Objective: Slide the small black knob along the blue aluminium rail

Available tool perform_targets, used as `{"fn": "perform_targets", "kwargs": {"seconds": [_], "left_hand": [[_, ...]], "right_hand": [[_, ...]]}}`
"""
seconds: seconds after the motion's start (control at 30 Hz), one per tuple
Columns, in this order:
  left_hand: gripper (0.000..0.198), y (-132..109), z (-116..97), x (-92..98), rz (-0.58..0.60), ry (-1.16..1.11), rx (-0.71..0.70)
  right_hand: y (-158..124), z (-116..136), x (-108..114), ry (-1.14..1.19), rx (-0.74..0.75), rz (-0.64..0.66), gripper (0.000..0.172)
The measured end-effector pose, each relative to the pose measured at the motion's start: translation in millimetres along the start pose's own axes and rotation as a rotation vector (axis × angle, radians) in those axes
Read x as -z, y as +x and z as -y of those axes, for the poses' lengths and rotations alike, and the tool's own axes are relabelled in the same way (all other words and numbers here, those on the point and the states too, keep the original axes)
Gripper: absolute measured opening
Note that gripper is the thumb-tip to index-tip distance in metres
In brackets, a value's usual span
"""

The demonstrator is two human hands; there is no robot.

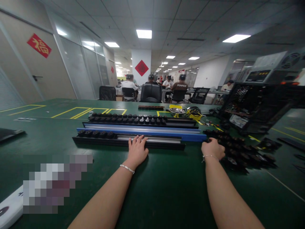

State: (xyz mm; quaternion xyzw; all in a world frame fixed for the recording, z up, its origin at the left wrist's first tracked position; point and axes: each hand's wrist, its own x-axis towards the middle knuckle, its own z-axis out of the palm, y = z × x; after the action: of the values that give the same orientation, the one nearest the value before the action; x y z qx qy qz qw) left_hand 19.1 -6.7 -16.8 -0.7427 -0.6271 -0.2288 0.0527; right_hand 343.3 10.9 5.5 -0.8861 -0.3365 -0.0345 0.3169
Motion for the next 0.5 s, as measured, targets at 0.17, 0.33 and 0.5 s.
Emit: {"fn": "perform_targets", "kwargs": {"seconds": [0.17,0.33,0.5], "left_hand": [[0.050,2.2,1.9,-0.7,-0.068,-0.022,0.027],[0.048,4.6,0.8,-0.5,-0.152,-0.057,0.064],[0.043,7.7,8.1,5.0,-0.274,-0.035,0.214]], "right_hand": [[-1.4,-6.5,-4.9,-0.026,0.026,-0.054,0.041],[-6.2,0.6,-3.8,0.064,0.002,-0.086,0.037],[-3.6,0.9,-4.9,0.043,0.055,0.072,0.032]]}}
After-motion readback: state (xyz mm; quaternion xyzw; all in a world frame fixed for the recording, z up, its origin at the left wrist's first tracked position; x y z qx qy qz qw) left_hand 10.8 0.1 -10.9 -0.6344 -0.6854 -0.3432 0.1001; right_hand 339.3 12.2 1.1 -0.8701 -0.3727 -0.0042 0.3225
